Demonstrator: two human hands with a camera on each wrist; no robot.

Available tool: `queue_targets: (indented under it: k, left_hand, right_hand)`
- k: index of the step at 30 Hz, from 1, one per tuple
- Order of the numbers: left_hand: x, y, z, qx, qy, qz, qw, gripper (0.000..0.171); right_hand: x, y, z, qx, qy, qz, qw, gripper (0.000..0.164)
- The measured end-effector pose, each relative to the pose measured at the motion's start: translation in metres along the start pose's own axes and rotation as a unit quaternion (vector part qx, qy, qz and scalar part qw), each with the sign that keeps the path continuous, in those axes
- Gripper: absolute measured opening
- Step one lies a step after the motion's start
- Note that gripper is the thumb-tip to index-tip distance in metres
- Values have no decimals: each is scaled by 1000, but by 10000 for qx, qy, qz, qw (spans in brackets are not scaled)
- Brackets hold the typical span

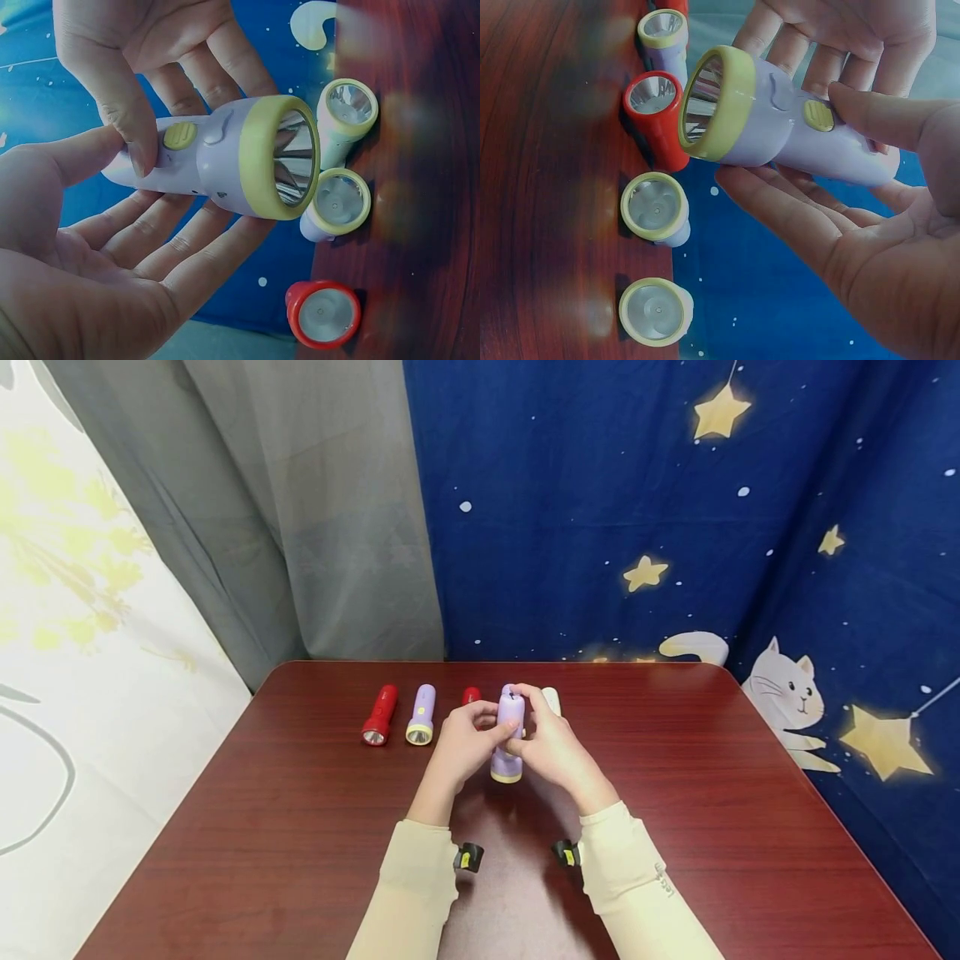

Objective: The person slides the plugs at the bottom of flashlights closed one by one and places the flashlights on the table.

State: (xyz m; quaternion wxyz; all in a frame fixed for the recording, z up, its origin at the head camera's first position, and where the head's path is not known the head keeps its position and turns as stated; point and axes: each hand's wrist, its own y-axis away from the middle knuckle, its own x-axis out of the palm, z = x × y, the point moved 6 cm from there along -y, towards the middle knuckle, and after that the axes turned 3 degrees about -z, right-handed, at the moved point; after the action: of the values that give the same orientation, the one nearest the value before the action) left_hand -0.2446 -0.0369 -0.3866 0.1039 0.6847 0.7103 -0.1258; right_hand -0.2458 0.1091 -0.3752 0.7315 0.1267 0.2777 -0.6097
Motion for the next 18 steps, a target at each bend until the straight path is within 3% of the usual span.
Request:
queue_targets:
  k: [18]
  left_hand:
    - [-1,2,0,34,-130,9,9999,39]
  right_hand:
    - [3,0,-3,77,68,-71,9999,73]
